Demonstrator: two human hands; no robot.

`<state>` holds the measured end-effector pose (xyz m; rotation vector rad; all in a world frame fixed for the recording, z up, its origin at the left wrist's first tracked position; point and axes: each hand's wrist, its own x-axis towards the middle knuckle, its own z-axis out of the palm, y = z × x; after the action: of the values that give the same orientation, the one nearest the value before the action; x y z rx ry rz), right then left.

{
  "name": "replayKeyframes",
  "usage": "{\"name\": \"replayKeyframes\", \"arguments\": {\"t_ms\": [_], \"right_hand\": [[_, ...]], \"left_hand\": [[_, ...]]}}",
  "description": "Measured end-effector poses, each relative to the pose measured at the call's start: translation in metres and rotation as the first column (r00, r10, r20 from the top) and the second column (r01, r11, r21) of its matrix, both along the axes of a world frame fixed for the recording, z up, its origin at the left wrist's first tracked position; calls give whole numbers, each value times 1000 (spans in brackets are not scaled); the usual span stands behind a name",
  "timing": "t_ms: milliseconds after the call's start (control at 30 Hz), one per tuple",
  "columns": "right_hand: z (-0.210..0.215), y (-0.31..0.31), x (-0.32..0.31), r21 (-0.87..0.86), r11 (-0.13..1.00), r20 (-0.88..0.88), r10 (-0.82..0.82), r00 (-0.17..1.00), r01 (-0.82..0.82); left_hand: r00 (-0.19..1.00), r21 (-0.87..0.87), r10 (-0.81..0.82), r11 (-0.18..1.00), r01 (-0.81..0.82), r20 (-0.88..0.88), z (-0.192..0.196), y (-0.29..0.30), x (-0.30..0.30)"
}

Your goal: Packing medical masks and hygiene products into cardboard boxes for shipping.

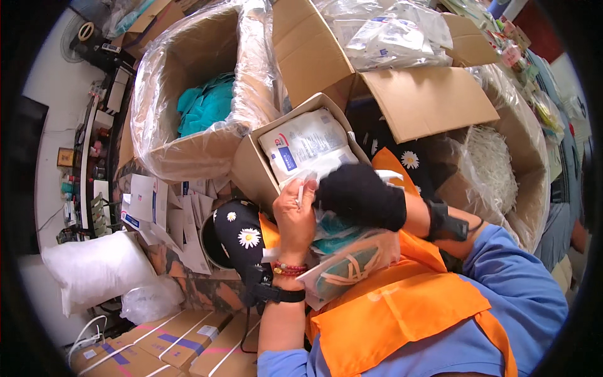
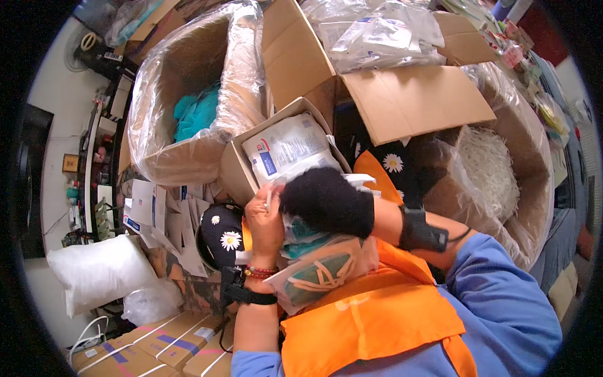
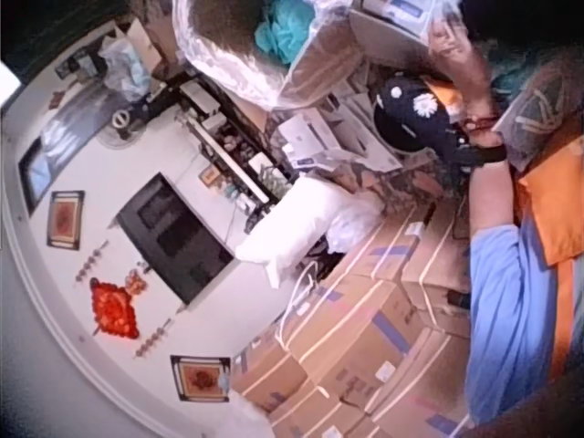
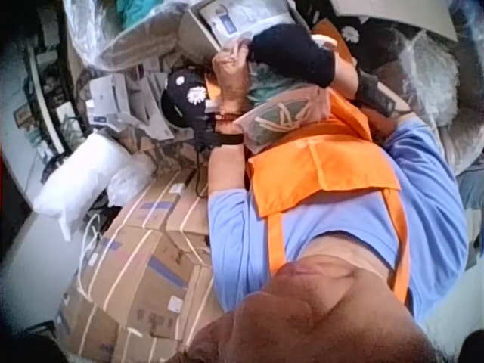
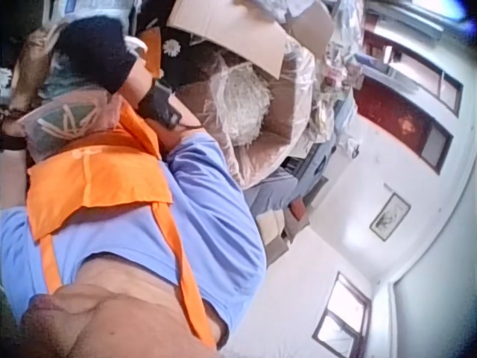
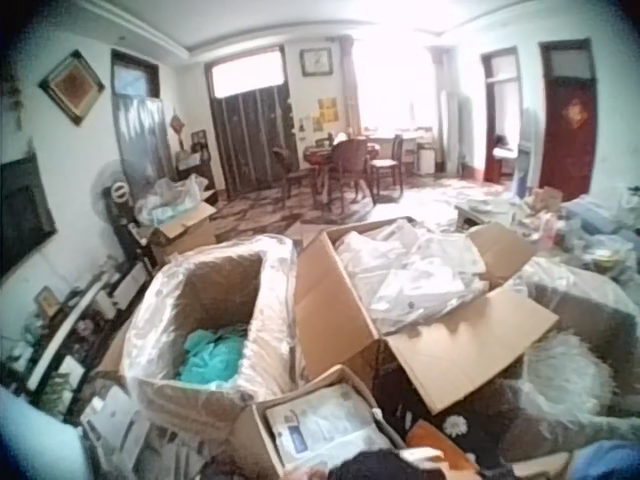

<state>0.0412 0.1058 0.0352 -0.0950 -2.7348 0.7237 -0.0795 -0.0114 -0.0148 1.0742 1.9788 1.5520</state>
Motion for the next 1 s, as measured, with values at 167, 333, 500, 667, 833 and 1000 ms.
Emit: {"name": "replayKeyframes", "arguments": {"t_ms": [167,333,500,667,833,1000], "right_hand": [[9,-10,14,94,986,51,130,990,-134],[5,-24,24,-70,966,160,256,953,-248],[6,-49,38,-171,945,145,306,941,-280],[-8,-65,59,-200,906,134,403,905,-374],[-6,-58,48,-308,924,361,335,870,-228],[5,34,12,-514,800,14,369,929,-309]], "left_hand": [[959,-263,109,948,-179,-262,-8,7,5],[851,-398,56,867,-301,-522,-19,10,4],[849,-475,71,803,-361,-524,-21,10,1],[801,-555,10,717,-423,-598,-23,16,-6],[612,-267,-21,912,-313,-790,-14,12,-1],[804,-274,-176,962,17,-568,-8,-20,31]]}}
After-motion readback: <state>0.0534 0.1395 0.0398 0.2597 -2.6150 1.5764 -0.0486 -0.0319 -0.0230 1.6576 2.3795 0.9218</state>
